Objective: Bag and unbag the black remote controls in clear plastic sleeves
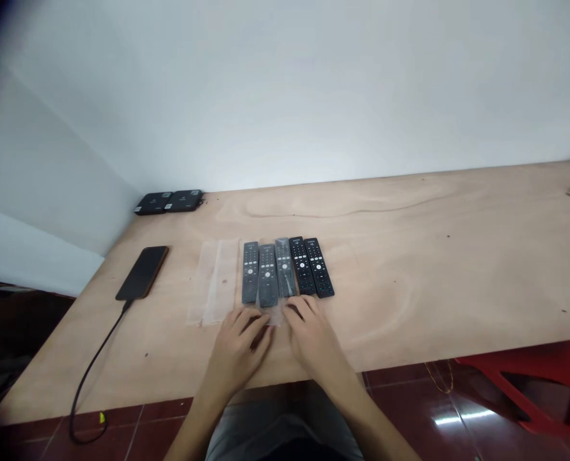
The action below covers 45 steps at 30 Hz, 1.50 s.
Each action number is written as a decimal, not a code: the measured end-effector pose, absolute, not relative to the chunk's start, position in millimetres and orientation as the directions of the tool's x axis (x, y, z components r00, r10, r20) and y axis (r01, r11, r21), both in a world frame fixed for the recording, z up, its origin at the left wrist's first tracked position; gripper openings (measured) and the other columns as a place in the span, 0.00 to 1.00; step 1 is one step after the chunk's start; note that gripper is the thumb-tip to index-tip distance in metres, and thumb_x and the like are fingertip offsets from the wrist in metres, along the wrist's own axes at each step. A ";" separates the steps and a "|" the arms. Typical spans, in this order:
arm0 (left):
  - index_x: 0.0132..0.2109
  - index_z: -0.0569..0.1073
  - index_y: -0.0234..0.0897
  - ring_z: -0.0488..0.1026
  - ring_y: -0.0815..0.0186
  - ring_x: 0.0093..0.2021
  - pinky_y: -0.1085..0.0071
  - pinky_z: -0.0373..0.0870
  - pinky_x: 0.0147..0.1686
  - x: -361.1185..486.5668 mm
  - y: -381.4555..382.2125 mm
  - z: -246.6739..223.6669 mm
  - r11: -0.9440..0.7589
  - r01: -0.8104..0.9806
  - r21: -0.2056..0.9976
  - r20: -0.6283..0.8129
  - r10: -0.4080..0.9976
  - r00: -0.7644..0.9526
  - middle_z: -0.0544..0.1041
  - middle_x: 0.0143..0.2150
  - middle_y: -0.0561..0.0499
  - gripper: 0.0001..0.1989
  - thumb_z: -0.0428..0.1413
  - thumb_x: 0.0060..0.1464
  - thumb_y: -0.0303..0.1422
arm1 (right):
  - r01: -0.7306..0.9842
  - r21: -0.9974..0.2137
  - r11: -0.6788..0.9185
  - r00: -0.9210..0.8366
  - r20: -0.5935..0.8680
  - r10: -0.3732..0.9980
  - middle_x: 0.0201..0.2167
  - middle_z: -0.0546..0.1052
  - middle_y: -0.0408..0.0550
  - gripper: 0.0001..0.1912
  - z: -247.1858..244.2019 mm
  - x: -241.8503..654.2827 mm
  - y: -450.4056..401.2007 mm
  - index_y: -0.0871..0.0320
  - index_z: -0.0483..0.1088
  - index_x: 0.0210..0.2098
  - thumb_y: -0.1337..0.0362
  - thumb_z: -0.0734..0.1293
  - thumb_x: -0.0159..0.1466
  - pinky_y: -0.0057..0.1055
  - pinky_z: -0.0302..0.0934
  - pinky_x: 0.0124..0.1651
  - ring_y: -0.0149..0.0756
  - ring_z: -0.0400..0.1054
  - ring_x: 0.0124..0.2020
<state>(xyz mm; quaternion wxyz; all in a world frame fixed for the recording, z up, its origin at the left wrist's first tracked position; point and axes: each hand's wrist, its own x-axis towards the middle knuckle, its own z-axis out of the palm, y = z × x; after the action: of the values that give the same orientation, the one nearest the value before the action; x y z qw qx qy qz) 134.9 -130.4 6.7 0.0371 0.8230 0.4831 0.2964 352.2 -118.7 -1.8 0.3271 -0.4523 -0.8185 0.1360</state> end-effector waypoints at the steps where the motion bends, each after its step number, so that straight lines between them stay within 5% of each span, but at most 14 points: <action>1: 0.51 0.80 0.40 0.78 0.52 0.48 0.53 0.79 0.49 134.9 -130.5 6.6 -0.528 0.773 0.351 0.450 0.820 0.355 0.80 0.46 0.43 0.06 0.60 0.70 0.26 | 0.653 -0.521 0.550 -0.367 0.416 0.832 0.56 0.78 0.58 0.26 -2.3 352.9 -118.9 0.57 0.78 0.57 0.83 0.59 0.69 0.56 0.74 0.59 0.53 0.69 0.56; 8: 0.62 0.76 0.39 0.76 0.48 0.54 0.48 0.77 0.57 134.9 -132.1 8.5 -0.529 0.772 0.353 0.480 0.810 0.335 0.81 0.51 0.42 0.17 0.63 0.69 0.27 | 0.765 -0.471 0.438 -0.203 0.469 0.860 0.70 0.73 0.60 0.29 -9.7 365.7 -120.5 0.57 0.75 0.63 0.82 0.60 0.69 0.66 0.67 0.66 0.61 0.63 0.67; 12: 0.62 0.77 0.39 0.76 0.47 0.55 0.47 0.77 0.58 135.0 -132.6 8.5 -0.528 0.774 0.349 0.480 0.810 0.335 0.81 0.51 0.41 0.17 0.64 0.69 0.28 | 0.813 -0.418 0.404 -0.203 0.446 0.871 0.69 0.77 0.57 0.25 -11.1 370.9 -128.3 0.54 0.75 0.63 0.78 0.62 0.72 0.66 0.65 0.65 0.63 0.65 0.67; 19: 0.63 0.75 0.40 0.76 0.47 0.56 0.47 0.77 0.59 135.3 -133.1 9.8 -0.531 0.758 0.379 0.473 0.815 0.334 0.82 0.53 0.41 0.18 0.64 0.70 0.30 | 0.798 -0.471 0.376 -0.141 0.461 0.876 0.48 0.81 0.54 0.05 -1.6 383.9 -163.0 0.52 0.76 0.48 0.67 0.68 0.77 0.54 0.66 0.55 0.54 0.74 0.51; 23: 0.63 0.76 0.41 0.76 0.48 0.55 0.47 0.77 0.58 134.9 -133.3 10.8 -0.532 0.747 0.398 0.455 0.822 0.343 0.81 0.52 0.41 0.17 0.64 0.70 0.30 | 0.736 -0.583 0.345 -0.054 0.457 0.888 0.31 0.72 0.45 0.13 -6.5 402.8 -181.6 0.50 0.69 0.35 0.63 0.71 0.76 0.43 0.66 0.41 0.45 0.70 0.36; 26: 0.61 0.77 0.41 0.76 0.48 0.53 0.48 0.77 0.57 135.0 -133.2 11.4 -0.538 0.743 0.398 0.460 0.818 0.346 0.81 0.50 0.42 0.16 0.64 0.69 0.30 | 0.762 -0.590 0.268 0.026 0.442 0.896 0.38 0.78 0.50 0.07 -14.2 423.7 -186.6 0.49 0.75 0.45 0.56 0.74 0.74 0.46 0.71 0.43 0.50 0.74 0.40; 29: 0.60 0.77 0.39 0.75 0.48 0.53 0.49 0.77 0.56 135.1 -133.3 12.2 -0.552 0.741 0.383 0.486 0.802 0.346 0.81 0.49 0.41 0.15 0.65 0.69 0.30 | 0.787 -0.568 0.242 0.001 0.394 0.919 0.57 0.80 0.58 0.23 -18.2 447.9 -184.4 0.49 0.74 0.65 0.52 0.74 0.73 0.57 0.74 0.56 0.60 0.77 0.55; 34: 0.59 0.78 0.40 0.76 0.49 0.52 0.50 0.77 0.56 133.5 -133.2 13.5 -0.569 0.720 0.397 0.516 0.787 0.338 0.81 0.49 0.42 0.14 0.65 0.68 0.29 | 0.710 -0.655 0.260 -0.080 0.291 0.953 0.57 0.83 0.54 0.16 -6.8 474.4 -177.1 0.49 0.80 0.57 0.55 0.75 0.72 0.57 0.75 0.64 0.59 0.79 0.60; 40: 0.52 0.82 0.43 0.81 0.55 0.48 0.54 0.80 0.53 126.9 -134.4 16.7 -0.506 0.562 0.654 0.529 0.837 0.138 0.84 0.46 0.46 0.07 0.62 0.71 0.29 | 0.536 -0.780 0.321 -0.229 0.232 0.945 0.50 0.85 0.52 0.14 21.3 458.1 -164.4 0.49 0.82 0.52 0.62 0.78 0.67 0.44 0.81 0.49 0.53 0.82 0.49; 45: 0.52 0.85 0.40 0.87 0.57 0.43 0.62 0.86 0.45 125.8 -142.0 12.9 -0.240 0.266 0.934 0.259 0.965 -0.040 0.88 0.44 0.46 0.10 0.65 0.69 0.39 | 0.373 -0.851 0.370 -0.384 0.222 0.896 0.47 0.83 0.50 0.17 27.4 419.9 -143.7 0.50 0.81 0.55 0.63 0.79 0.66 0.42 0.79 0.51 0.46 0.81 0.46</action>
<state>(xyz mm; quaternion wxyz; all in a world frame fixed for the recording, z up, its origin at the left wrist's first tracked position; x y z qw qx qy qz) 125.8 -142.0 12.9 0.3441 0.6013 0.5116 0.5082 419.9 -143.7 27.4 0.3570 -0.4251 -0.7468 0.3662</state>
